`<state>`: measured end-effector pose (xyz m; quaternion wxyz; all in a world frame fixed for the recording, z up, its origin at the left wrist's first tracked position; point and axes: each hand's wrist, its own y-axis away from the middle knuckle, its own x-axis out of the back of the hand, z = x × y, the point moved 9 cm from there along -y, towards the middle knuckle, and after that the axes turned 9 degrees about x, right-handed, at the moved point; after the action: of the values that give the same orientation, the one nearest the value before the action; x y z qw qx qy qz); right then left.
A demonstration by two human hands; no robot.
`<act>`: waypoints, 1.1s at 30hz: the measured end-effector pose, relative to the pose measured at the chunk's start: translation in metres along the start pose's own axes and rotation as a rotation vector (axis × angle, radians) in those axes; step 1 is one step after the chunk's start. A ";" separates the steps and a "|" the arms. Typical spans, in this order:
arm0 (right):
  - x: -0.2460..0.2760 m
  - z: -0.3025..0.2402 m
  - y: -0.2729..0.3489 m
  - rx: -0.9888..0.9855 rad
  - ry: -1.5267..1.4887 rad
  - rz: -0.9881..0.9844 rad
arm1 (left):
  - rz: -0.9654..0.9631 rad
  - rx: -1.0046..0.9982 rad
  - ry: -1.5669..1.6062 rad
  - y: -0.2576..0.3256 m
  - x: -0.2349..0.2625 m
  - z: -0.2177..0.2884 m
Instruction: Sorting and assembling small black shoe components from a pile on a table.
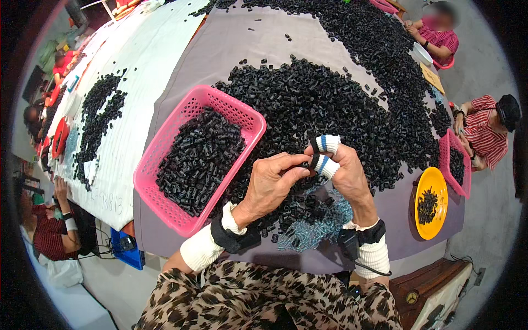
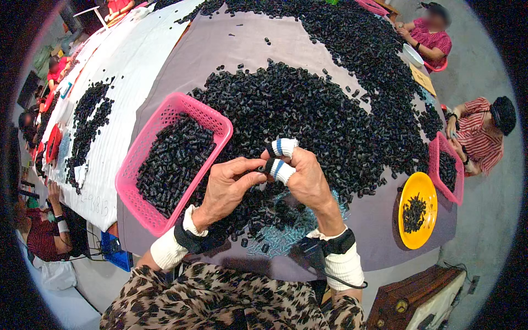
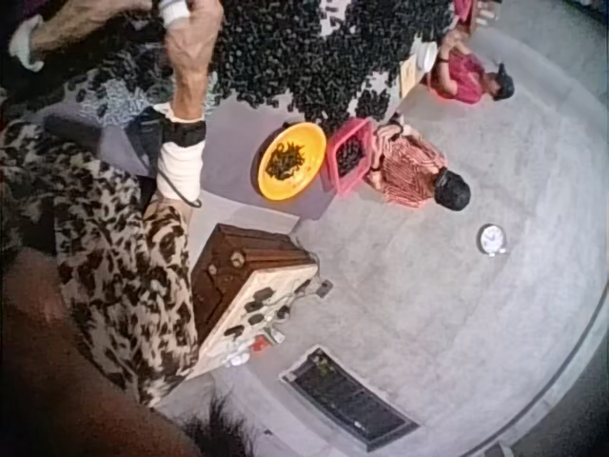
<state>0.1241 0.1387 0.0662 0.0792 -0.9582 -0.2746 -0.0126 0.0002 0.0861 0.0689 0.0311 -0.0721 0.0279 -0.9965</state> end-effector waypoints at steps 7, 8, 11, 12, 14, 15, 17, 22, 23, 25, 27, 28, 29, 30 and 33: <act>0.001 -0.005 -0.001 0.092 0.099 0.018 | 0.013 0.029 0.029 0.000 0.009 -0.005; 0.008 -0.007 0.000 0.123 0.242 0.041 | 0.015 0.045 0.080 0.000 0.011 -0.005; -0.004 0.008 0.004 0.258 0.921 -0.128 | 0.016 0.155 0.230 0.001 0.019 -0.023; -0.010 0.027 0.011 0.263 1.088 -0.163 | 0.017 0.169 0.277 0.002 0.019 -0.026; -0.024 0.054 0.022 0.291 1.257 -0.209 | -0.001 0.182 0.270 0.005 0.016 -0.028; -0.038 0.059 0.026 0.294 1.330 -0.253 | -0.011 0.191 0.258 0.006 0.017 -0.030; -0.060 0.066 0.033 0.252 1.274 -0.300 | -0.004 0.201 0.253 0.009 0.022 -0.033; -0.103 0.059 0.054 0.234 1.137 -0.440 | 0.015 0.252 0.332 0.013 0.030 -0.038; -0.108 0.056 0.057 0.275 1.056 -0.408 | 0.014 0.257 0.334 0.014 0.030 -0.040; -0.115 0.054 0.066 0.277 0.986 -0.442 | -0.010 0.243 0.276 0.015 0.029 -0.041; -0.119 0.039 0.068 0.287 0.932 -0.460 | 0.003 0.253 0.303 0.018 0.033 -0.043; -0.119 0.030 0.069 0.297 1.026 -0.499 | 0.015 0.262 0.326 0.021 0.036 -0.044; -0.114 0.028 0.071 0.299 1.128 -0.534 | -0.001 0.271 0.320 0.022 0.035 -0.043; -0.110 0.029 0.073 0.296 1.132 -0.537 | -0.001 0.272 0.325 0.022 0.034 -0.045; -0.106 0.032 0.084 0.282 0.990 -0.654 | -0.016 0.306 0.300 0.027 0.031 -0.055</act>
<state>0.0778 0.0184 0.0158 0.3154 -0.6849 -0.4842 -0.4438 -0.0369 0.0596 0.0172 0.0292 0.0823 -0.1197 -0.9890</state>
